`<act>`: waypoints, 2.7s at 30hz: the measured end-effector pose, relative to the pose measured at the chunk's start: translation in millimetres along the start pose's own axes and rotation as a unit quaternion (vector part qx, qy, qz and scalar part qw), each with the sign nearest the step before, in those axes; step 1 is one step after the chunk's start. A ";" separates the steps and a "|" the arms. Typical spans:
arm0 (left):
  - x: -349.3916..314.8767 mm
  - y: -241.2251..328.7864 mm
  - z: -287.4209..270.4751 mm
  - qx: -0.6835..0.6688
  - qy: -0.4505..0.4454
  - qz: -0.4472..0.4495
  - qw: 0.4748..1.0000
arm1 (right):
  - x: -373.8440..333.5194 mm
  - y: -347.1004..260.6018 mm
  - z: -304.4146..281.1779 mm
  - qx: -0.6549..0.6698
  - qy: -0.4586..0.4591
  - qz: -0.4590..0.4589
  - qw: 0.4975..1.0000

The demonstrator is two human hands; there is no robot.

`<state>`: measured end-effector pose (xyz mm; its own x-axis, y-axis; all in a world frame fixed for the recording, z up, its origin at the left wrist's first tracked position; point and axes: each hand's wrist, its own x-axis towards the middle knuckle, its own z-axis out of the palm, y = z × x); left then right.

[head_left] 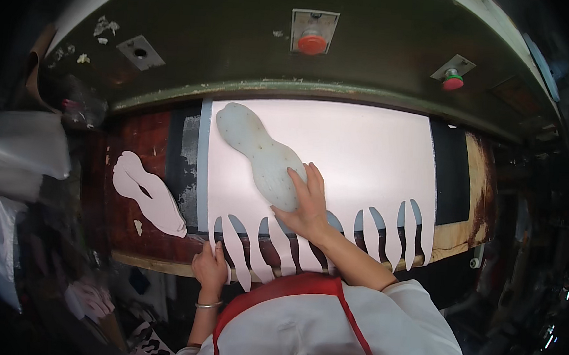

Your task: The person places pink fabric sheets onto a cutting machine, aligns them, and operates the machine to cut out multiple shoe insole shapes. The person then removes the cut pieces and stacks them on a nearby table.

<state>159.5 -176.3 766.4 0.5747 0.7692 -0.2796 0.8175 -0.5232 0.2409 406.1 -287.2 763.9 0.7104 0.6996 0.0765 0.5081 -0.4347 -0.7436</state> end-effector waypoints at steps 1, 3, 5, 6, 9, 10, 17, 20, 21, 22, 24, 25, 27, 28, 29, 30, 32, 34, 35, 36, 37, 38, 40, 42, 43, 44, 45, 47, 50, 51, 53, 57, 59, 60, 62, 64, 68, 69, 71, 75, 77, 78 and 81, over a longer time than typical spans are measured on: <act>-7.0 -4.7 7.1 -0.002 0.007 0.007 1.000 | -1.9 3.1 -4.2 0.011 0.026 -0.021 0.999; -20.1 -13.3 18.7 -0.004 0.030 0.025 0.999 | -5.5 12.4 -22.1 0.245 -0.026 0.171 0.954; -39.3 -18.5 26.2 -0.009 0.028 0.030 0.999 | -23.2 18.9 -47.4 0.409 -0.049 0.307 0.858; -42.5 -18.8 28.2 -0.013 0.018 0.031 0.999 | -25.5 25.2 -60.1 0.471 -0.059 0.322 0.819; -56.9 -21.9 33.9 -0.022 0.018 0.042 0.999 | -46.1 45.9 -78.3 0.138 -0.018 0.174 0.975; -59.8 -22.1 34.5 -0.024 0.017 0.052 0.998 | -49.7 56.6 -83.6 0.085 -0.015 0.102 0.991; -50.6 -13.1 26.2 -0.039 0.022 0.058 0.997 | -54.3 101.9 -88.9 -0.015 -0.033 -0.044 0.998; -28.9 -2.3 17.9 -0.034 0.024 0.053 0.998 | -33.1 103.6 -92.9 -0.014 -0.032 -0.025 0.999; -18.4 1.0 14.5 -0.028 0.019 0.048 0.998 | -20.9 102.7 -97.0 -0.007 -0.034 -0.012 0.999; -8.2 4.8 11.5 -0.021 0.014 0.044 0.999 | -6.6 102.1 -103.0 -0.001 -0.035 0.002 0.999; 10.5 11.2 5.0 -0.016 0.034 0.033 0.999 | 27.2 98.2 -123.2 -0.059 0.061 0.020 0.996; 17.9 14.6 1.2 -0.008 0.023 0.018 1.000 | 49.8 98.6 -139.5 -0.030 0.160 0.042 0.986; 33.0 20.4 -4.3 -0.029 0.030 0.006 0.999 | 96.5 100.2 -176.2 -0.077 0.315 0.103 0.940; 41.0 23.3 -5.6 -0.039 0.032 -0.003 0.999 | 119.3 101.7 -195.8 -0.201 0.334 0.091 0.916; 46.9 27.4 -8.0 -0.044 0.031 -0.006 0.999 | 138.8 101.4 -208.4 -0.247 0.321 0.089 0.910; 55.5 32.1 -8.7 -0.050 0.038 -0.010 0.998 | 155.8 102.0 -211.9 -0.250 0.281 0.099 0.921; 73.3 44.3 -12.0 -0.057 0.040 -0.033 0.997 | 172.5 103.9 -212.5 -0.240 0.252 0.113 0.931; 91.7 53.7 -18.4 -0.051 0.023 -0.064 0.996 | 171.9 109.0 -211.9 -0.209 0.289 0.151 0.922; 100.7 55.8 -19.9 -0.069 0.024 -0.052 0.996 | 163.9 111.9 -208.3 -0.194 0.288 0.141 0.927; 108.1 60.8 -22.0 -0.068 0.011 -0.053 0.996 | 158.4 117.1 -208.4 -0.219 0.267 0.101 0.933; 115.0 62.2 -24.0 -0.062 0.004 -0.055 0.997 | 151.8 123.0 -208.3 -0.232 0.256 0.090 0.934; 118.2 61.5 -22.3 -0.071 0.012 -0.023 0.997 | 146.7 130.3 -212.0 -0.241 0.253 0.086 0.933; 119.5 56.3 -16.3 -0.066 0.007 -0.034 0.997 | 125.1 134.7 -215.7 -0.264 0.261 0.093 0.924; 120.2 48.9 -4.9 -0.057 0.041 -0.037 0.997 | 116.7 134.9 -228.5 -0.308 0.213 0.092 0.923; 120.6 46.8 3.9 -0.069 0.041 -0.048 0.996 | 114.1 129.9 -236.7 -0.330 0.188 0.111 0.918; 125.7 43.8 13.2 -0.085 0.048 -0.043 0.994 | 114.8 124.7 -235.0 -0.345 0.207 0.204 0.892; 134.8 41.7 21.6 -0.081 0.025 -0.057 0.995 | 116.6 117.3 -235.3 -0.329 0.195 0.276 0.882; 160.9 47.4 31.6 -0.095 0.002 -0.004 0.995 | 138.6 108.7 -223.0 -0.303 0.157 0.204 0.917; 259.3 80.3 34.2 -0.135 -0.063 -0.108 0.983 | 209.5 119.0 -176.7 -0.238 0.089 0.021 0.967; 301.0 93.6 31.4 -0.137 -0.023 -0.116 0.983 | 244.1 129.2 -153.2 -0.209 0.058 -0.024 0.976; 367.7 118.2 21.4 -0.176 0.046 -0.096 0.979 | 289.1 140.1 -121.4 -0.180 0.001 -0.078 0.981; 336.4 155.4 -22.4 -0.234 0.090 -0.093 0.964 | 290.1 103.1 -116.6 -0.169 -0.082 -0.122 0.975; 312.4 160.7 -50.2 -0.242 0.130 -0.078 0.958 | 286.4 79.1 -120.1 -0.177 -0.119 -0.128 0.968; 299.1 160.5 -60.2 -0.233 0.126 -0.074 0.962 | 284.7 73.1 -122.0 -0.182 -0.130 -0.130 0.966; 283.5 162.8 -80.7 -0.230 0.175 -0.046 0.956 | 283.2 69.0 -129.1 -0.193 -0.141 -0.136 0.961; 273.7 158.3 -87.2 -0.223 0.177 -0.033 0.958 | 288.6 78.7 -135.9 -0.207 -0.152 -0.127 0.958; 256.4 143.8 -69.9 -0.209 0.140 -0.036 0.967 | 295.4 107.3 -149.0 -0.218 -0.153 -0.102 0.958; 249.8 138.5 -64.9 -0.227 0.109 -0.067 0.965 | 293.1 108.5 -147.5 -0.213 -0.143 -0.092 0.962; 237.0 132.6 -60.4 -0.230 0.072 -0.103 0.965 | 286.6 98.9 -142.3 -0.193 -0.047 -0.105 0.974; 230.0 129.6 -63.3 -0.129 0.101 -0.095 0.982 | 289.6 68.5 -125.4 -0.163 0.042 0.006 0.986; 242.3 131.6 -64.7 -0.079 0.073 -0.085 0.991 | 305.9 67.2 -132.0 -0.145 0.067 -0.051 0.986; 251.8 132.2 -63.6 -0.083 0.071 -0.092 0.990 | 315.3 69.6 -138.0 -0.168 0.064 -0.024 0.983; 264.8 127.5 -55.7 -0.113 0.120 -0.008 0.986 | 346.5 86.2 -170.1 0.064 -0.031 0.214 0.974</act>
<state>413.8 -18.9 774.8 0.5139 0.8555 -0.0634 0.7810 -0.4360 0.4472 778.9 -178.7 839.3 0.8116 0.5037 -0.2960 0.1032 -0.6222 -0.7760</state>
